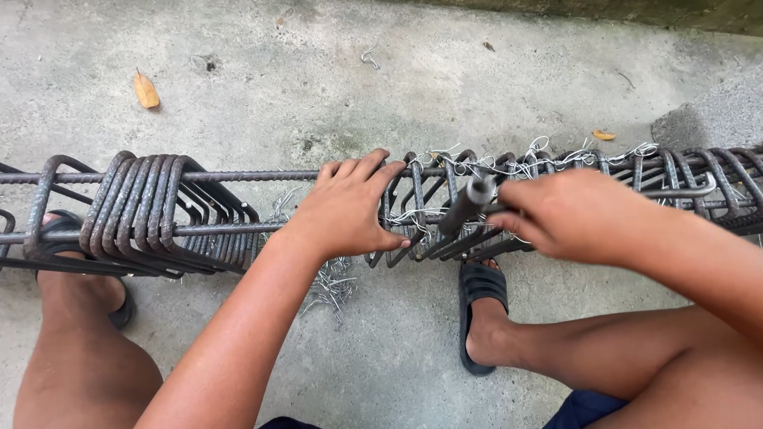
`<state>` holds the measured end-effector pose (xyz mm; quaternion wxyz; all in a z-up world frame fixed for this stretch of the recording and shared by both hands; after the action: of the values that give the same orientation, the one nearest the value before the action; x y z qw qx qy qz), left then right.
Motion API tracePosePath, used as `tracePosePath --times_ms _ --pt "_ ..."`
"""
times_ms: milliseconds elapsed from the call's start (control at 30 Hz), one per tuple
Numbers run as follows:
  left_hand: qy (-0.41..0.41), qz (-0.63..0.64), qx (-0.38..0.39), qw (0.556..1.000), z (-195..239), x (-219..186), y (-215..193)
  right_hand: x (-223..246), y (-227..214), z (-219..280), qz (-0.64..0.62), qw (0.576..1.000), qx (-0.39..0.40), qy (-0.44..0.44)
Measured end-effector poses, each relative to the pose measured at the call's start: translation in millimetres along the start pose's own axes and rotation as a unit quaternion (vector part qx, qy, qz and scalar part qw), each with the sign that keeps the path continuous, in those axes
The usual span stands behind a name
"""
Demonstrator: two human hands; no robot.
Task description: Tying metal stirrups to rebar rods using wire and a manual twisting tool
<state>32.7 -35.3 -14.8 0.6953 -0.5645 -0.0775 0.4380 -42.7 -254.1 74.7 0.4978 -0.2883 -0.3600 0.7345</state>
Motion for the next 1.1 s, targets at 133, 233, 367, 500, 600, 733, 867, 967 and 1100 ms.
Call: tracePosePath --times_ms 133,233,367,500,600,733,867,967,1100 --pt "0.035 -0.022 -0.077 0.996 -12 7 12 -17 -27 4 -0.031 0.989 -0.144 -0.012" --pt "0.028 -0.023 -0.080 0.996 -11 5 12 -26 -35 5 0.001 0.988 -0.139 0.062" --pt "0.023 -0.031 -0.069 0.997 -8 4 12 -19 -36 1 0.131 0.980 -0.099 0.110" --pt "0.039 -0.050 -0.083 0.995 -2 4 12 -12 -53 2 0.063 0.991 -0.073 0.096" --pt "0.045 -0.047 -0.099 0.993 16 6 13 -8 -74 14 0.007 0.991 -0.084 0.100" --pt "0.061 -0.018 -0.154 0.986 59 -4 -9 -8 -79 14 0.078 0.988 -0.006 0.132" --pt "0.005 0.109 -0.097 0.989 95 -12 -14 -2 -77 -7 0.132 0.981 0.056 0.134" --pt "-0.083 0.204 0.020 0.975 106 -13 11 9 -83 -33 0.024 0.997 -0.005 0.068" --pt "-0.139 0.336 -0.044 0.931 86 -4 54 19 -92 -52 -0.048 0.993 -0.099 -0.033"
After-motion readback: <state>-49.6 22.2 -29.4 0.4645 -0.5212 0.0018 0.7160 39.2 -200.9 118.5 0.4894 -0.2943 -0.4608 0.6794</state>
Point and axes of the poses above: each hand's wrist, its own z-axis away from the middle knuckle, its own y-axis out of the palm, x = y × z, the point moved 5 cm from there along -z, towards the middle knuckle, and after that the axes turned 13 degrees about x, right-handed, at the moved point
